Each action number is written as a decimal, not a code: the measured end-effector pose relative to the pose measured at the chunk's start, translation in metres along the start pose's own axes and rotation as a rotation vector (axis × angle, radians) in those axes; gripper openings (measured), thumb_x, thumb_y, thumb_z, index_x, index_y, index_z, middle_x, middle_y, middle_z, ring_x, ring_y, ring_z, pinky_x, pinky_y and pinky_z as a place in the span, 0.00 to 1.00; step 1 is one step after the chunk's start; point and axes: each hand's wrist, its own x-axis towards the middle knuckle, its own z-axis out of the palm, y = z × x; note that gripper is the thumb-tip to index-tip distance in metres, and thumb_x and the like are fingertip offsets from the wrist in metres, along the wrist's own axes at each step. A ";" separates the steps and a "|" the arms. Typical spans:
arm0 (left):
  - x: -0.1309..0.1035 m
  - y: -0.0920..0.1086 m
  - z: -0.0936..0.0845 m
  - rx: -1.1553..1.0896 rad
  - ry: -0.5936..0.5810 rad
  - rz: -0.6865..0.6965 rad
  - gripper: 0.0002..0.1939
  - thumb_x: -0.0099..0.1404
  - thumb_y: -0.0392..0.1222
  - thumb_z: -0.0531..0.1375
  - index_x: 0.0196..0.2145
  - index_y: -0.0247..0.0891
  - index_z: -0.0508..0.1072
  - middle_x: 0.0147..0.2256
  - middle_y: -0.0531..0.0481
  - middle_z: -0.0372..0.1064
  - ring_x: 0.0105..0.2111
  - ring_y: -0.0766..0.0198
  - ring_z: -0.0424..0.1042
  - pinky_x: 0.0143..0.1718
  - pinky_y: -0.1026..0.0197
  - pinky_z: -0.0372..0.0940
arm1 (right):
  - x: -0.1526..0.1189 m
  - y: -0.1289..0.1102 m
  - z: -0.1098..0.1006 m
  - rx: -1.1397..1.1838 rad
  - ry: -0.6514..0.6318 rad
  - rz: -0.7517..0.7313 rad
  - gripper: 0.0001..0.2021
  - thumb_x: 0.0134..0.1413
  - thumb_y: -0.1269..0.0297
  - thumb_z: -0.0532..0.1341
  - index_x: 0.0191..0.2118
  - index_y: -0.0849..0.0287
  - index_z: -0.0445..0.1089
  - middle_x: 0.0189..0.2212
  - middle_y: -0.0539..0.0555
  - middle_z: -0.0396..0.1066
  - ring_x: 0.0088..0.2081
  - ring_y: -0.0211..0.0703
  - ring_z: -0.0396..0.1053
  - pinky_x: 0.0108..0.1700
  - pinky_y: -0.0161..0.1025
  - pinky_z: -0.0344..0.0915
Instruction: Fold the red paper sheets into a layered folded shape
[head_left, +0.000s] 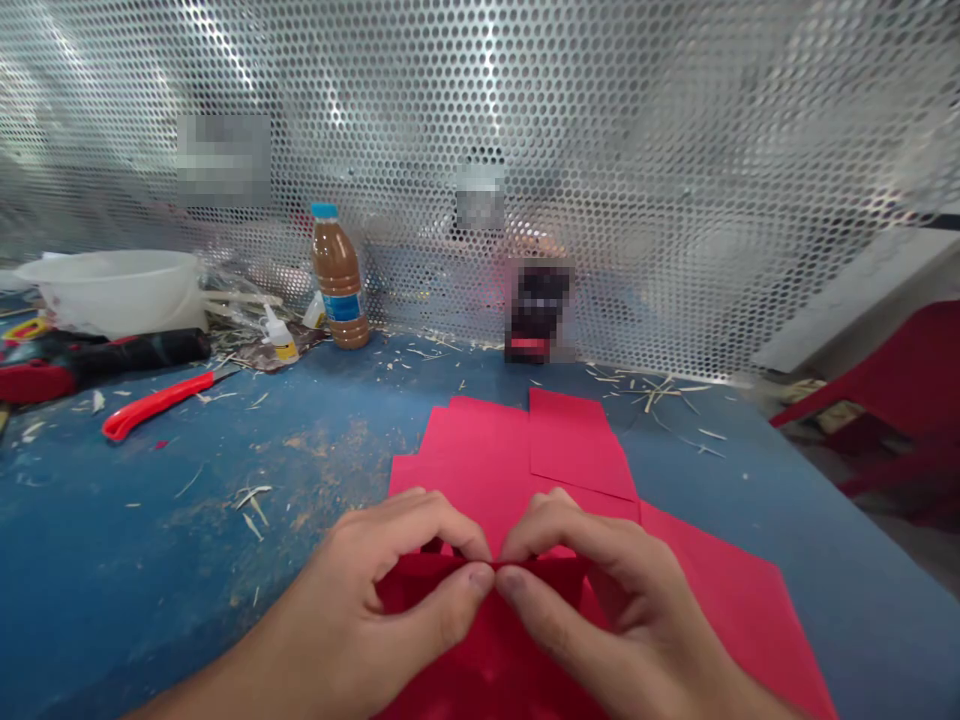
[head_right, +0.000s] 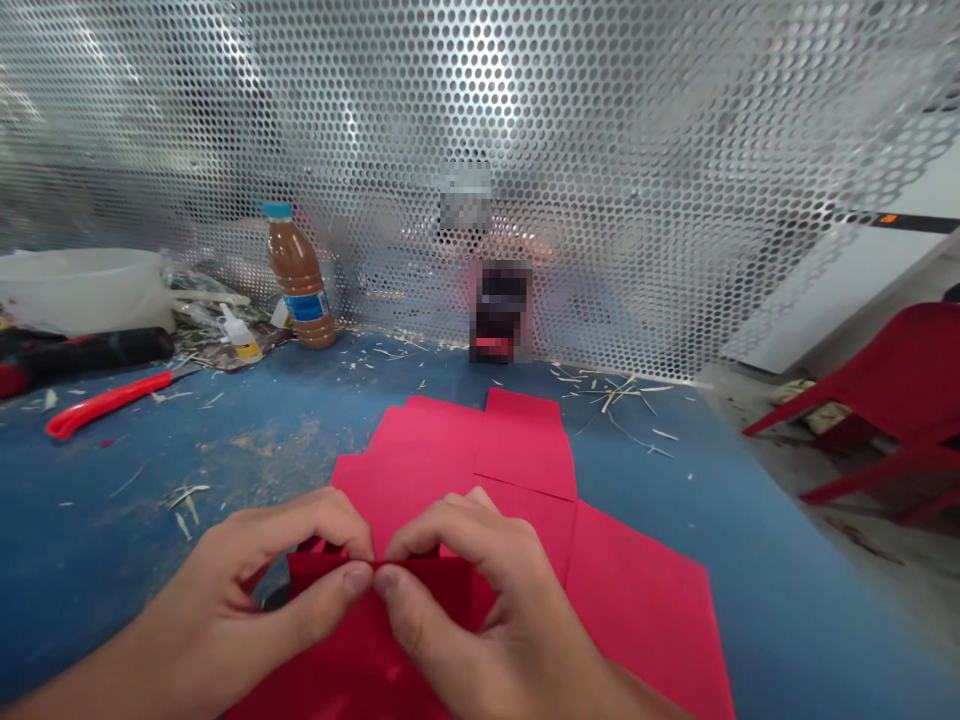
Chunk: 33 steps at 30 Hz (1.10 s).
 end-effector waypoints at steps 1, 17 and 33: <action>0.000 -0.001 0.001 -0.020 0.010 -0.004 0.06 0.70 0.38 0.61 0.35 0.48 0.76 0.30 0.61 0.73 0.29 0.68 0.70 0.32 0.66 0.63 | 0.000 0.000 0.001 -0.006 0.006 0.007 0.06 0.64 0.65 0.64 0.34 0.52 0.73 0.27 0.44 0.74 0.29 0.38 0.70 0.45 0.44 0.66; -0.001 -0.004 0.009 -0.155 0.019 -0.156 0.06 0.70 0.40 0.61 0.34 0.45 0.76 0.30 0.60 0.72 0.30 0.68 0.69 0.34 0.66 0.62 | -0.007 0.002 0.007 0.082 0.038 0.147 0.06 0.64 0.61 0.64 0.35 0.53 0.75 0.30 0.48 0.76 0.34 0.40 0.72 0.35 0.36 0.68; 0.019 -0.062 -0.029 0.661 0.026 0.222 0.13 0.78 0.41 0.55 0.58 0.44 0.68 0.59 0.45 0.71 0.58 0.52 0.70 0.57 0.49 0.61 | 0.006 0.034 -0.003 -0.802 -0.162 -0.320 0.15 0.73 0.62 0.56 0.58 0.54 0.72 0.58 0.54 0.77 0.58 0.59 0.71 0.58 0.58 0.64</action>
